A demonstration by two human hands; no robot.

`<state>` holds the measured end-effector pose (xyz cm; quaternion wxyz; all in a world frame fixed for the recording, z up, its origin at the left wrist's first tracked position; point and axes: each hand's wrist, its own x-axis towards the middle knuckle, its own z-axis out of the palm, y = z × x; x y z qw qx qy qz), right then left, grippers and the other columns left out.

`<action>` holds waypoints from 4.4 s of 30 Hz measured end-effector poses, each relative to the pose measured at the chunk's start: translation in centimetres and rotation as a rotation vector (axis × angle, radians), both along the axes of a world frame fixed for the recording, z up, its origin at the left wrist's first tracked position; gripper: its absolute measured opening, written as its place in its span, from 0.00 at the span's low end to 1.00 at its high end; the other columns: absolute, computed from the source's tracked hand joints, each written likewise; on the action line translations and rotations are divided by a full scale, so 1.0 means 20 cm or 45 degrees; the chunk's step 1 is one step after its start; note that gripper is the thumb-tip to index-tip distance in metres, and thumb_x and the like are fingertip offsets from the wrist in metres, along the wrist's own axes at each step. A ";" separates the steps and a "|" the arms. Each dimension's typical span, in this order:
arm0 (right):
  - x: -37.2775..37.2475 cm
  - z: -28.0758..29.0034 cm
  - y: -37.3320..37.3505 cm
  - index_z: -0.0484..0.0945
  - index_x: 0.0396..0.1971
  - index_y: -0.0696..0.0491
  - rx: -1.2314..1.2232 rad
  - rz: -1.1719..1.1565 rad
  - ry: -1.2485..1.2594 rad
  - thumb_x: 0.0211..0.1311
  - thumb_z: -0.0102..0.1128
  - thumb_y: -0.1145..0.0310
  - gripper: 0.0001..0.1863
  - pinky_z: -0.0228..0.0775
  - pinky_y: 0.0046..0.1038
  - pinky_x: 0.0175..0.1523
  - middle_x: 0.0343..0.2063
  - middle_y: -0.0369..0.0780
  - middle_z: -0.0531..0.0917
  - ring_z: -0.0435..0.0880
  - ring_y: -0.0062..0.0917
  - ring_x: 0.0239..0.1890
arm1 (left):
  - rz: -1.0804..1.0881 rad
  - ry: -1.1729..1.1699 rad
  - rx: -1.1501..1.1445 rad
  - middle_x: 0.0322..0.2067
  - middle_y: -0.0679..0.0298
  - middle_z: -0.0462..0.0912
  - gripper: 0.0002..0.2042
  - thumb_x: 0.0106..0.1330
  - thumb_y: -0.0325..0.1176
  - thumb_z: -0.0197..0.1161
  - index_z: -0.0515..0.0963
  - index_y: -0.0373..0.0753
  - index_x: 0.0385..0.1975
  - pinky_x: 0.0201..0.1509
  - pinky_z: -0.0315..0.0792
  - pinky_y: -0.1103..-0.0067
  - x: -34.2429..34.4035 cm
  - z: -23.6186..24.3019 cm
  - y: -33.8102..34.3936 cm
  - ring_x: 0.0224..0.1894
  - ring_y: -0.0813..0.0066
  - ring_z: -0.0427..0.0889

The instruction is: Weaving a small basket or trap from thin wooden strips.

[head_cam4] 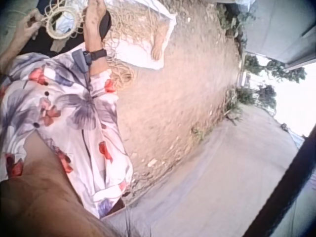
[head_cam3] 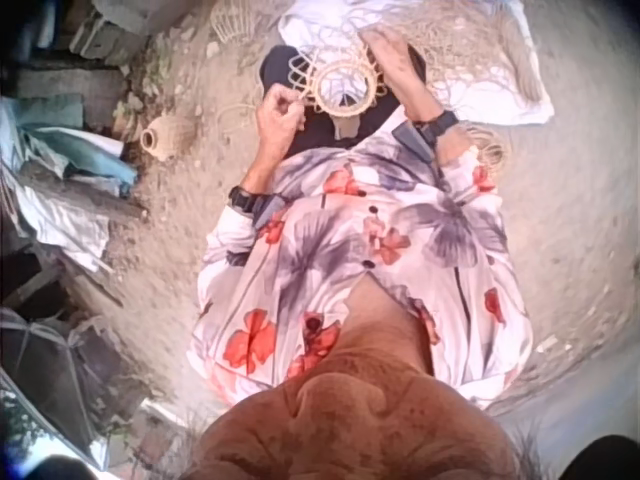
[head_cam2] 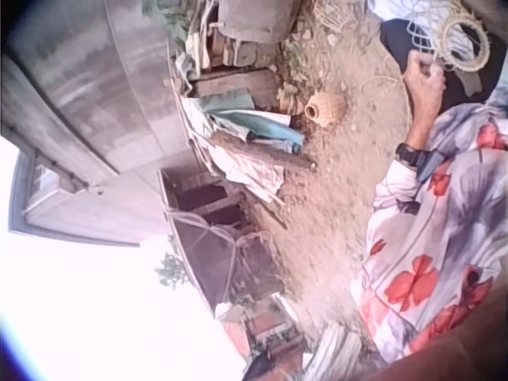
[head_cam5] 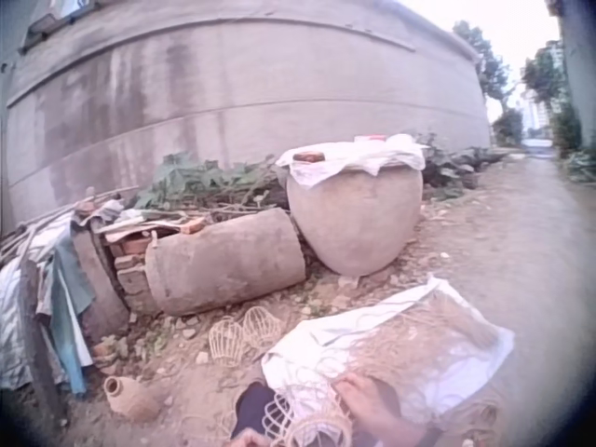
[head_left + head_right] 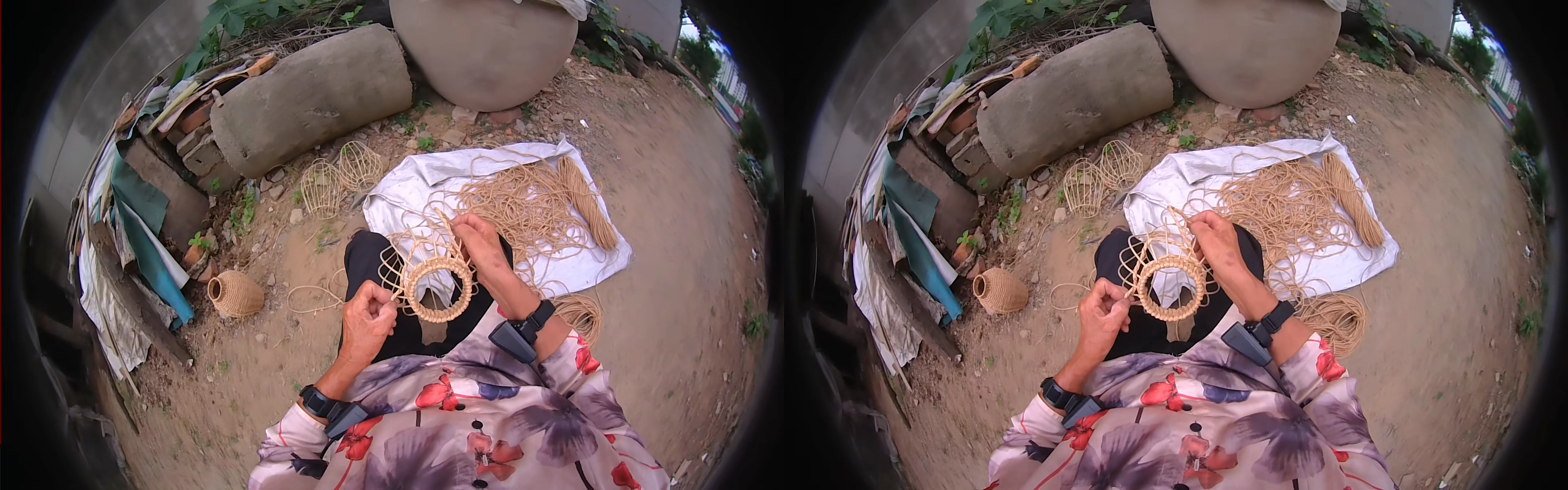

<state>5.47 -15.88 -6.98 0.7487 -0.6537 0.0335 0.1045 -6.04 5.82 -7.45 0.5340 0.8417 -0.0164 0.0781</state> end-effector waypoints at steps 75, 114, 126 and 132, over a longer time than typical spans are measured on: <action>-0.37 0.02 -0.05 0.77 0.32 0.59 -0.726 -0.135 -1.390 0.53 0.60 0.78 0.06 0.72 0.34 0.34 0.27 0.45 0.81 0.82 0.38 0.30 | -0.591 -0.314 0.876 0.19 0.59 0.83 0.08 0.57 0.37 0.66 0.84 0.44 0.33 0.29 0.73 0.69 0.50 0.39 -0.32 0.22 0.62 0.82; -0.27 0.04 -0.12 0.75 0.33 0.55 -0.583 0.196 -0.639 0.56 0.67 0.58 0.16 0.69 0.31 0.31 0.24 0.40 0.79 0.79 0.28 0.24 | -0.231 0.469 -0.866 0.26 0.67 0.76 0.15 0.72 0.33 0.54 0.64 0.40 0.56 0.19 0.61 0.89 0.20 0.23 -0.06 0.20 0.89 0.67; -0.09 0.02 0.02 0.77 0.34 0.50 -0.831 0.080 -1.277 0.63 0.55 0.67 0.05 0.71 0.38 0.30 0.18 0.42 0.79 0.82 0.38 0.24 | -0.219 -0.224 0.353 0.23 0.67 0.74 0.05 0.58 0.26 0.66 0.83 0.35 0.32 0.24 0.67 0.82 0.07 0.29 -0.10 0.22 0.82 0.74; -0.12 0.07 0.04 0.76 0.36 0.52 -0.837 0.137 -1.021 0.66 0.50 0.66 0.08 0.72 0.40 0.32 0.20 0.45 0.81 0.82 0.42 0.26 | -0.394 -0.279 0.654 0.22 0.60 0.79 0.05 0.54 0.30 0.65 0.82 0.36 0.26 0.28 0.72 0.71 0.12 0.33 -0.10 0.23 0.64 0.80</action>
